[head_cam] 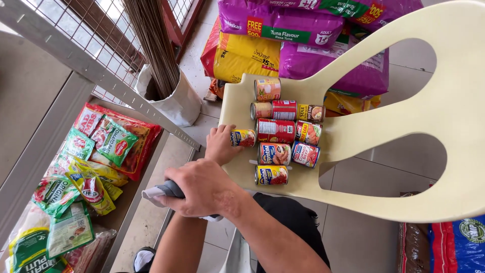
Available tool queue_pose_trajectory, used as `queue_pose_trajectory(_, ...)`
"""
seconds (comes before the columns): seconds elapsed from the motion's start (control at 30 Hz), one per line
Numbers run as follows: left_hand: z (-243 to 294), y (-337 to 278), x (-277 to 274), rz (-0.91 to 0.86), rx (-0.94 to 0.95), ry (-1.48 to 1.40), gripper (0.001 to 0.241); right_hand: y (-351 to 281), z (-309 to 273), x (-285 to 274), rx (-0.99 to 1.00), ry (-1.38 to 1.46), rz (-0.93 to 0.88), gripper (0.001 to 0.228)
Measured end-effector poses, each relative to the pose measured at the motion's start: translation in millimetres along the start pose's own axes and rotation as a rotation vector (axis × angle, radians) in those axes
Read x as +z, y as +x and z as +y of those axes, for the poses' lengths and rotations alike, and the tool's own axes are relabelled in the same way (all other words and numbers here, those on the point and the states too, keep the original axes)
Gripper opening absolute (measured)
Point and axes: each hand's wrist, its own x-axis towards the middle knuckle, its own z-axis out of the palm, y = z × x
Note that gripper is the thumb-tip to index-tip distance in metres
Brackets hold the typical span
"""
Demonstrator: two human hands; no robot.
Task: Wiping down canned food items with a cloth and placing them neatly on a grocery store shelf.
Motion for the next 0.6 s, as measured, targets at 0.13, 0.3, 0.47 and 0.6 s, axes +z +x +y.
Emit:
queue_pose_trajectory(0.13,3.3,32.8,2.0,-0.070,0.037,-0.021,0.079,1.9,2.1,-16.7,0.019,0.015,0.032,0.035)
queue_pose_trajectory(0.3,10.2,93.2,47.6,0.037,0.046,-0.154,0.070,2.1,4.3,-42.3,-0.067,0.137,0.255,0.027)
queue_pose_trajectory(0.47,27.9,121.1,54.9,-0.006,-0.028,-0.069,0.066,2.4,10.9,-48.8,-0.055,0.158,0.333,0.022)
queue_pose_trajectory(0.6,45.3,119.0,25.0,-0.127,-0.095,-0.090,0.057,2.3,13.9,-49.0,-0.030,0.154,0.340,0.023)
